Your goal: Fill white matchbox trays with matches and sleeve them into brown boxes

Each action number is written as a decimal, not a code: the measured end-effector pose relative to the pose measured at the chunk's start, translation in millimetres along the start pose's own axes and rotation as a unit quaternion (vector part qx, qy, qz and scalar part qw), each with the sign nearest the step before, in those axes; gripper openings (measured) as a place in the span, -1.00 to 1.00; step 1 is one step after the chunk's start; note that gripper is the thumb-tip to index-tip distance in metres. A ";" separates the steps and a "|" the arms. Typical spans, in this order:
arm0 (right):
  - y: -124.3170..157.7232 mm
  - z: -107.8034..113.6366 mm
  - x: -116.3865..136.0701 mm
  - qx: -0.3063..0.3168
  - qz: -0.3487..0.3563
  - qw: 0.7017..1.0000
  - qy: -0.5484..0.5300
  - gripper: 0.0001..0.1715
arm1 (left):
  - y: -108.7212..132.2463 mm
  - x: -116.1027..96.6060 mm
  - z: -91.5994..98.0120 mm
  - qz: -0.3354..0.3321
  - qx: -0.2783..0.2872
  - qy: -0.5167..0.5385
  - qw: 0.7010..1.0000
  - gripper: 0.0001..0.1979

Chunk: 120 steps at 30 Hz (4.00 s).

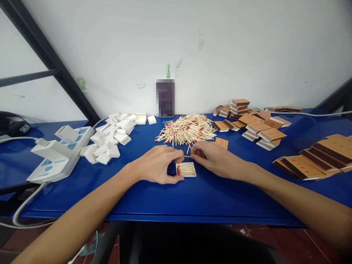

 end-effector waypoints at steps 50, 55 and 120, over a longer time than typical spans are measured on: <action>9.1 -9.1 30.5 0.128 0.105 0.974 -0.155 -0.90 | 2.7 -15.2 1.9 -0.086 -0.034 -0.033 0.995 -0.78; 7.7 -11.9 28.0 0.135 0.076 0.968 -0.197 -0.84 | 2.5 -13.4 2.4 -0.072 -0.035 -0.025 0.996 -0.74; -1.5 7.0 12.3 -0.116 0.097 0.989 -0.003 -0.78 | -5.4 -0.5 -12.6 -0.053 0.030 -0.102 0.993 -0.71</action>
Point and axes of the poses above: each hand's wrist, its own y-axis away from the middle knuckle, its own z-axis out of the back of the hand, x = y × z, the point moved 8 cm from there along -y, towards the middle knuckle, and after that the axes turned 1 degree about -y, right-handed, at the moved point
